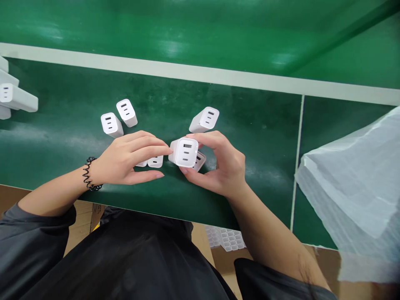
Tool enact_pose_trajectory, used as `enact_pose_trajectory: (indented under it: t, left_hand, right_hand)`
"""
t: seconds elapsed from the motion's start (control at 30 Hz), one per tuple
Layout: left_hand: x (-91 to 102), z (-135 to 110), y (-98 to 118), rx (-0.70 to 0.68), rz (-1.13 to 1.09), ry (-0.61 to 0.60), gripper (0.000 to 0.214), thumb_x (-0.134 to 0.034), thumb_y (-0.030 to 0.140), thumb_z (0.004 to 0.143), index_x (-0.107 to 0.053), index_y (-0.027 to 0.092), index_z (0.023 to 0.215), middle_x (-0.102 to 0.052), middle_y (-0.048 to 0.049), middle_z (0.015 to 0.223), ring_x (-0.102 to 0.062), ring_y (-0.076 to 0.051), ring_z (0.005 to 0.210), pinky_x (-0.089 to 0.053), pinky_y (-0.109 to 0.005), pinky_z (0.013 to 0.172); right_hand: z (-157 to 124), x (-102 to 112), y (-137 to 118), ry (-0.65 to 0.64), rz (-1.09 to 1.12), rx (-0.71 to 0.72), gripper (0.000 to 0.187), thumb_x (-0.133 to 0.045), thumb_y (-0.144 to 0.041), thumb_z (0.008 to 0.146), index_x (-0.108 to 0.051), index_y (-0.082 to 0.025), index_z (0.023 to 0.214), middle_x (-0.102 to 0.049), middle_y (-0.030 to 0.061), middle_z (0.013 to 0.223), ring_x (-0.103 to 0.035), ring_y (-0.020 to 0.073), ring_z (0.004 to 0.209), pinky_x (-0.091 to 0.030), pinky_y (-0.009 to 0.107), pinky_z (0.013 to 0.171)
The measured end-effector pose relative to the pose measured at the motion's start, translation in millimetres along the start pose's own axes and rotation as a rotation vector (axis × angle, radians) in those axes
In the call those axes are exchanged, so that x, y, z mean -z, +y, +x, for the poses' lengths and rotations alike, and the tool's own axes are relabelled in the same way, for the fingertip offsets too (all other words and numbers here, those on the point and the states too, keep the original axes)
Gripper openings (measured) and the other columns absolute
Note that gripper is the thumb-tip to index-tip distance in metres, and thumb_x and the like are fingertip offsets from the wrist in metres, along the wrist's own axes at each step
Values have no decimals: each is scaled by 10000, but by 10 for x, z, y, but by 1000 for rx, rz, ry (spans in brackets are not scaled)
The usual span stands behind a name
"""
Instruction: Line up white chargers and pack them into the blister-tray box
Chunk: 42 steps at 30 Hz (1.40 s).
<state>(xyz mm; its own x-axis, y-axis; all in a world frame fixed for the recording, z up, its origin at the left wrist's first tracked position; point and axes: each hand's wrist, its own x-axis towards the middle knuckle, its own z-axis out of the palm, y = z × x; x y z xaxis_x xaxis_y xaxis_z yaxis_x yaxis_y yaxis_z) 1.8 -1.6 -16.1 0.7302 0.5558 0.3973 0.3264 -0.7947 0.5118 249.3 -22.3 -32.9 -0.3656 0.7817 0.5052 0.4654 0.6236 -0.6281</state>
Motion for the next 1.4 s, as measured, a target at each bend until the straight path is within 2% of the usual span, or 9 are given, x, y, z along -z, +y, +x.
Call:
enact_pose_trajectory:
  t: [0.17, 0.37, 0.5, 0.63, 0.77, 0.93, 1.17, 1.27, 1.4]
  left_hand:
    - [-7, 5, 3, 7, 12, -3, 388, -677, 414, 901, -588, 223, 1226, -711, -82, 1130, -675, -217, 1002, -581, -366, 871]
    - [-18, 27, 36, 69, -58, 41, 229, -665, 322, 909, -639, 209, 1106, -713, -79, 1080, -655, -212, 1017, -558, -368, 907]
    - [-22, 30, 47, 84, -101, 33, 208, -662, 279, 906, -636, 200, 1096, -709, -78, 1082, -645, -209, 1033, -545, -379, 941]
    - [-42, 14, 34, 100, -86, 10, 221, -642, 294, 920, -623, 204, 1121, -706, -77, 1117, -632, -216, 1063, -532, -392, 963]
    - [-84, -14, 1, 96, 10, -33, 296, -650, 376, 917, -606, 194, 1147, -684, -98, 1177, -604, -245, 1116, -513, -421, 983]
    - [-121, -40, -23, 116, 78, -86, 506, -666, 528, 883, -546, 171, 1220, -661, -118, 1213, -594, -269, 1145, -509, -433, 982]
    - [-132, -37, -23, 90, 114, -74, 483, -662, 480, 902, -522, 150, 1225, -676, -107, 1186, -617, -247, 1089, -537, -384, 926]
    - [-131, -39, -24, 80, 114, -68, 504, -675, 476, 893, -519, 147, 1240, -676, -108, 1185, -622, -250, 1082, -541, -389, 920]
    - [-123, -46, -21, 85, 112, -52, 595, -687, 511, 872, -496, 137, 1292, -669, -123, 1185, -627, -269, 1090, -547, -415, 909]
  right_hand:
    - [17, 1, 11, 1, -65, 53, 457, -690, -264, 825, -510, -307, 1243, -714, 55, 1051, -697, 262, 899, -574, 456, 766]
    - [15, 2, 1, 12, -125, 120, 455, -712, -229, 824, -530, -291, 1235, -697, 66, 1070, -693, 251, 920, -579, 424, 769]
    - [0, 1, 0, -14, -93, 64, 456, -695, -254, 833, -517, -297, 1251, -702, 59, 1083, -696, 255, 929, -578, 433, 793]
    - [-7, -4, 12, -42, -63, -5, 387, -682, -261, 843, -520, -269, 1194, -715, 36, 1002, -694, 220, 855, -565, 369, 744]
    - [-11, -6, 37, -112, -82, -37, 347, -679, -252, 839, -533, -226, 1153, -718, 52, 1009, -694, 218, 859, -548, 348, 742]
    - [-13, 11, 56, -284, -98, -50, 331, -680, -302, 851, -534, -208, 1133, -719, 70, 1048, -682, 246, 898, -521, 384, 760]
    - [-35, -22, 53, -348, -106, -36, 345, -676, -378, 881, -534, -212, 1149, -720, 77, 1062, -665, 258, 929, -509, 406, 779]
    - [-30, -15, 55, -354, -119, -8, 408, -677, -410, 884, -512, -211, 1199, -716, 86, 1089, -667, 269, 943, -516, 420, 783]
    - [-2, 128, 58, -417, -96, -12, 610, -711, -483, 851, -437, -214, 1325, -658, 118, 1250, -650, 292, 1067, -534, 443, 864]
